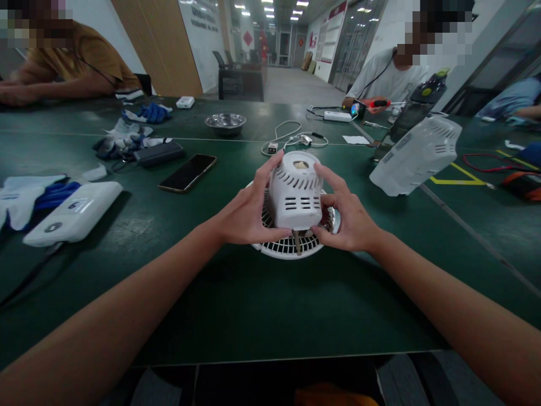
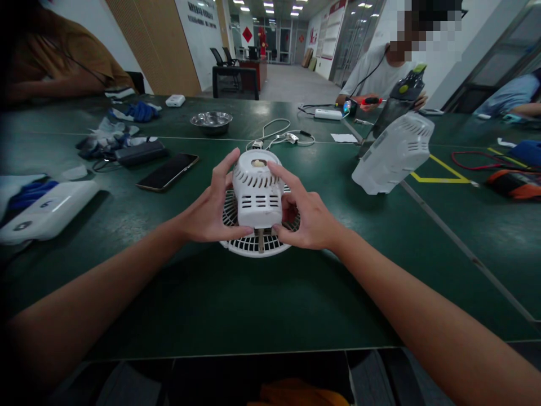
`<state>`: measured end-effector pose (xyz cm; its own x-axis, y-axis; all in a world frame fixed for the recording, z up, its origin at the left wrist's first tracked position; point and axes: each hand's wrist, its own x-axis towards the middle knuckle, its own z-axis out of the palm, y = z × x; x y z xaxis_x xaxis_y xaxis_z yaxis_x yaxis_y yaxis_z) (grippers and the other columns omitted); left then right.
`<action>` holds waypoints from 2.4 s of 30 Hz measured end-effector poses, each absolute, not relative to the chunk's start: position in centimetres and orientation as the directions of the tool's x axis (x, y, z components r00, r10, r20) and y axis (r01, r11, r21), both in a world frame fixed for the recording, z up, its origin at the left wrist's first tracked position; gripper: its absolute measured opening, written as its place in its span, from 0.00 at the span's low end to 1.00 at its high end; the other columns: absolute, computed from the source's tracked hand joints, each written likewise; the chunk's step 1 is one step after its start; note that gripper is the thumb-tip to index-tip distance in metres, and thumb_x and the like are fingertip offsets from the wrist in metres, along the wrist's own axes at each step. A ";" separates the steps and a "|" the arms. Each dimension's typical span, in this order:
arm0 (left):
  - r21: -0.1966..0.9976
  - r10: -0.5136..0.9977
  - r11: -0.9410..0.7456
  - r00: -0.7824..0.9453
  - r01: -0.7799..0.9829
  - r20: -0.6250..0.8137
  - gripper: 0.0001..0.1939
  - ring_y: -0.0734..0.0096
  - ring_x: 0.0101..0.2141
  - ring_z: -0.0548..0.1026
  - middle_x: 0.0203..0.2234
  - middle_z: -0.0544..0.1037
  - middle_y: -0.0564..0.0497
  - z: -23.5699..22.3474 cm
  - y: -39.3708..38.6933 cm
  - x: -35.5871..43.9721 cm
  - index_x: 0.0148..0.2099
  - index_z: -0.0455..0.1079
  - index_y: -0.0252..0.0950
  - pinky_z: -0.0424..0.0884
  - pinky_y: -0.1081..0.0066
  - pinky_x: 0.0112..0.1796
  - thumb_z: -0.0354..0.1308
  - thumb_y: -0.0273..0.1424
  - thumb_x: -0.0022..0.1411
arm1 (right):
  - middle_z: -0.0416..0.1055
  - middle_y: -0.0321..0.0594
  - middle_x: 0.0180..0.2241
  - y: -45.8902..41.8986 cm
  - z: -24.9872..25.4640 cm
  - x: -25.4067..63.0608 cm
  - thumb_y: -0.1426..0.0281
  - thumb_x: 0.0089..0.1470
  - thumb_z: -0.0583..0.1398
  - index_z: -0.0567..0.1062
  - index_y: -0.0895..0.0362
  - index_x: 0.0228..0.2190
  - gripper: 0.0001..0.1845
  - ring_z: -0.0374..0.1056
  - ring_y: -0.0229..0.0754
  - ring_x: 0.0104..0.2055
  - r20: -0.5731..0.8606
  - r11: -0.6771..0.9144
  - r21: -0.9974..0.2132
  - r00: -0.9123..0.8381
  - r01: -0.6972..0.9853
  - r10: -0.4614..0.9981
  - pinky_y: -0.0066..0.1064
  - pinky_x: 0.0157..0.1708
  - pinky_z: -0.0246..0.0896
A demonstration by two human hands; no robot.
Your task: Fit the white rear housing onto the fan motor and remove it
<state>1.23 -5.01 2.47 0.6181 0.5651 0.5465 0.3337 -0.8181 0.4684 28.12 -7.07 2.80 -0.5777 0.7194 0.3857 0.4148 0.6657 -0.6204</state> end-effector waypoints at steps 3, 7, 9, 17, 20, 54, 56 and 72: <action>0.436 0.555 -0.829 0.606 0.350 0.569 0.63 0.33 0.66 0.60 0.71 0.53 0.38 2.6 -5.1 1.6 0.74 0.29 0.51 0.65 0.38 0.59 0.70 0.52 0.51 | 0.75 0.46 0.52 -7.1 2.8 28.0 0.50 0.48 0.67 0.39 0.47 0.71 0.61 0.75 0.58 0.48 0.389 0.661 -0.627 -0.570 0.412 0.724 0.49 0.39 0.78; 0.411 0.532 -0.845 0.614 0.342 0.582 0.57 0.36 0.64 0.64 0.70 0.55 0.41 2.8 -4.8 1.6 0.73 0.37 0.51 0.68 0.41 0.58 0.69 0.50 0.52 | 0.72 0.47 0.54 -7.1 2.8 28.0 0.52 0.47 0.68 0.40 0.47 0.71 0.61 0.75 0.57 0.47 0.399 0.663 -0.626 -0.561 0.411 0.725 0.45 0.36 0.79; 0.421 0.539 -0.840 0.613 0.342 0.577 0.56 0.37 0.62 0.66 0.69 0.57 0.40 2.8 -4.6 1.5 0.72 0.38 0.51 0.69 0.41 0.57 0.69 0.51 0.52 | 0.72 0.46 0.54 -7.1 2.9 28.0 0.53 0.48 0.68 0.42 0.47 0.70 0.60 0.76 0.55 0.46 0.397 0.664 -0.623 -0.563 0.414 0.724 0.44 0.35 0.78; 0.432 0.496 -0.857 0.672 0.279 0.550 0.62 0.35 0.62 0.65 0.68 0.58 0.39 2.9 -3.8 0.6 0.72 0.40 0.52 0.70 0.40 0.56 0.73 0.55 0.44 | 0.74 0.43 0.50 -7.1 3.6 28.3 0.55 0.50 0.68 0.45 0.44 0.70 0.56 0.75 0.52 0.43 0.335 0.643 -0.652 -0.609 0.401 0.719 0.46 0.38 0.78; 0.420 0.484 -0.864 0.691 0.278 0.537 0.66 0.33 0.63 0.64 0.69 0.56 0.37 3.0 -3.7 0.5 0.72 0.39 0.51 0.68 0.39 0.57 0.75 0.55 0.40 | 0.73 0.44 0.51 -7.0 3.6 28.4 0.55 0.48 0.69 0.43 0.44 0.70 0.58 0.75 0.52 0.44 0.324 0.644 -0.661 -0.628 0.384 0.708 0.46 0.39 0.78; 0.711 0.964 -0.197 0.001 0.675 0.266 0.24 0.57 0.42 0.80 0.43 0.82 0.44 -0.2 -1.1 -1.1 0.51 0.74 0.35 0.70 0.62 0.44 0.46 0.48 0.72 | 0.57 0.50 0.68 -6.0 2.9 29.2 0.57 0.47 0.71 0.47 0.46 0.70 0.58 0.66 0.65 0.59 0.447 0.615 -0.505 -0.426 0.606 0.787 0.63 0.57 0.63; 0.732 0.964 -0.206 0.004 0.649 0.267 0.24 0.56 0.42 0.79 0.43 0.82 0.45 -0.3 -1.1 -1.1 0.50 0.74 0.36 0.70 0.62 0.44 0.45 0.48 0.72 | 0.56 0.50 0.67 -5.9 2.7 29.0 0.58 0.44 0.73 0.46 0.46 0.70 0.62 0.67 0.65 0.57 0.427 0.580 -0.526 -0.397 0.622 0.813 0.63 0.56 0.64; 0.959 0.957 -0.218 0.155 -0.180 0.246 0.18 0.62 0.38 0.80 0.40 0.82 0.45 -1.3 -0.9 0.3 0.49 0.77 0.35 0.77 0.60 0.44 0.66 0.40 0.61 | 0.80 0.41 0.43 -6.5 1.6 26.5 0.51 0.55 0.59 0.77 0.51 0.44 0.22 0.72 0.53 0.54 -0.058 -0.218 -0.890 -0.374 -0.401 0.926 0.50 0.53 0.67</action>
<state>0.29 -0.88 -1.30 0.1553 0.9566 0.2465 -0.1804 -0.2179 0.9592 26.53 -6.54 1.58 -0.3740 0.9256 -0.0581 -0.4013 -0.2180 -0.8897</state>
